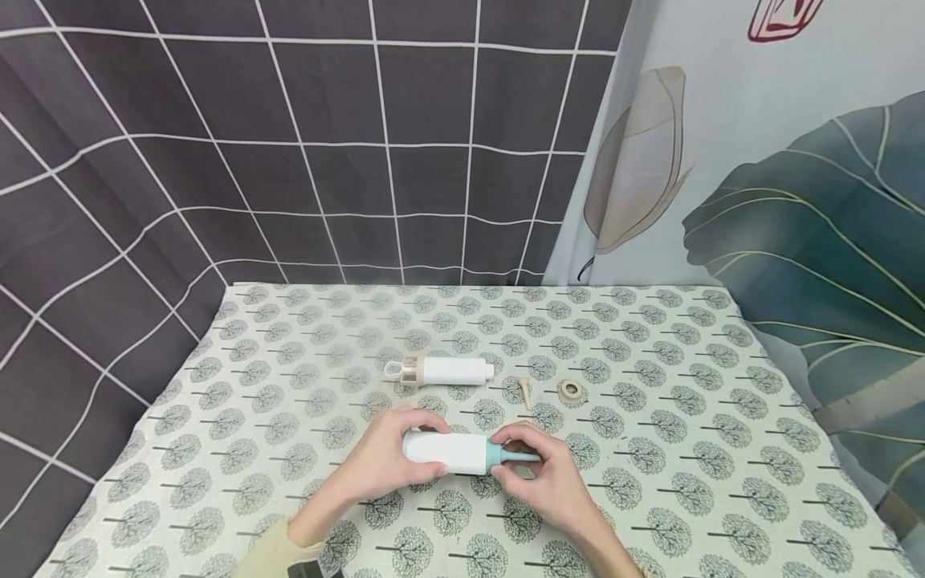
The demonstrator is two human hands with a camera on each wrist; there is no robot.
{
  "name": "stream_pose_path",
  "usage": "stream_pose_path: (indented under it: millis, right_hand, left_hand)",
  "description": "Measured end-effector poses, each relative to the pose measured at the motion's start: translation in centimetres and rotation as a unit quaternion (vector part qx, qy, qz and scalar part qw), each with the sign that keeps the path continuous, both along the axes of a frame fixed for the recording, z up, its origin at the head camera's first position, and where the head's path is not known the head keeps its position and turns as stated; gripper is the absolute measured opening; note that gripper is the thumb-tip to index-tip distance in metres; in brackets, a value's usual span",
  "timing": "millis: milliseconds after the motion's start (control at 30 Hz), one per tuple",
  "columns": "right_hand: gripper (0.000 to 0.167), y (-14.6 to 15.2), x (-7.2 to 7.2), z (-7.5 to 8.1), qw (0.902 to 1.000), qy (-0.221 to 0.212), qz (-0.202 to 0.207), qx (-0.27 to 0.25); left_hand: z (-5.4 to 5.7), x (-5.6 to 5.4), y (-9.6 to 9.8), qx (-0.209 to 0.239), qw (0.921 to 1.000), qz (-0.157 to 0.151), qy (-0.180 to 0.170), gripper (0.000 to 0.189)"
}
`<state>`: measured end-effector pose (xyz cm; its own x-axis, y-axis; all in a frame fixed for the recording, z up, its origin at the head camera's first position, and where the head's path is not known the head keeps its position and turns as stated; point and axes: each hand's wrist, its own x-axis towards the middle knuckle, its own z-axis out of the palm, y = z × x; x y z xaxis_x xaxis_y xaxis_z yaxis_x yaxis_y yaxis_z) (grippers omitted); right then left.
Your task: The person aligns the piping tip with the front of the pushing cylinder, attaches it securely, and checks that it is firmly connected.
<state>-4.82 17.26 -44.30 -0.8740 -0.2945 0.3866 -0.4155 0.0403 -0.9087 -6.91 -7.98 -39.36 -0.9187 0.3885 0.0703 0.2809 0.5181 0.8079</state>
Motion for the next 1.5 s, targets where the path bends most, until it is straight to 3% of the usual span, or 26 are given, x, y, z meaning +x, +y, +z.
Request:
stream_pose_path:
  millis: [867, 1500]
  right_hand:
    - [0.035, -0.3, 0.2, 0.2, 0.9964, -0.079, -0.030, 0.009]
    - [0.036, -0.4, -0.3, -0.3, 0.9967, -0.077, 0.025, -0.002]
  left_hand:
    - [-0.2, 0.2, 0.3, -0.001, 0.9998, 0.013, -0.018, 0.041]
    - [-1.4, -0.7, -0.7, 0.015, 0.9995, -0.028, 0.003, 0.040]
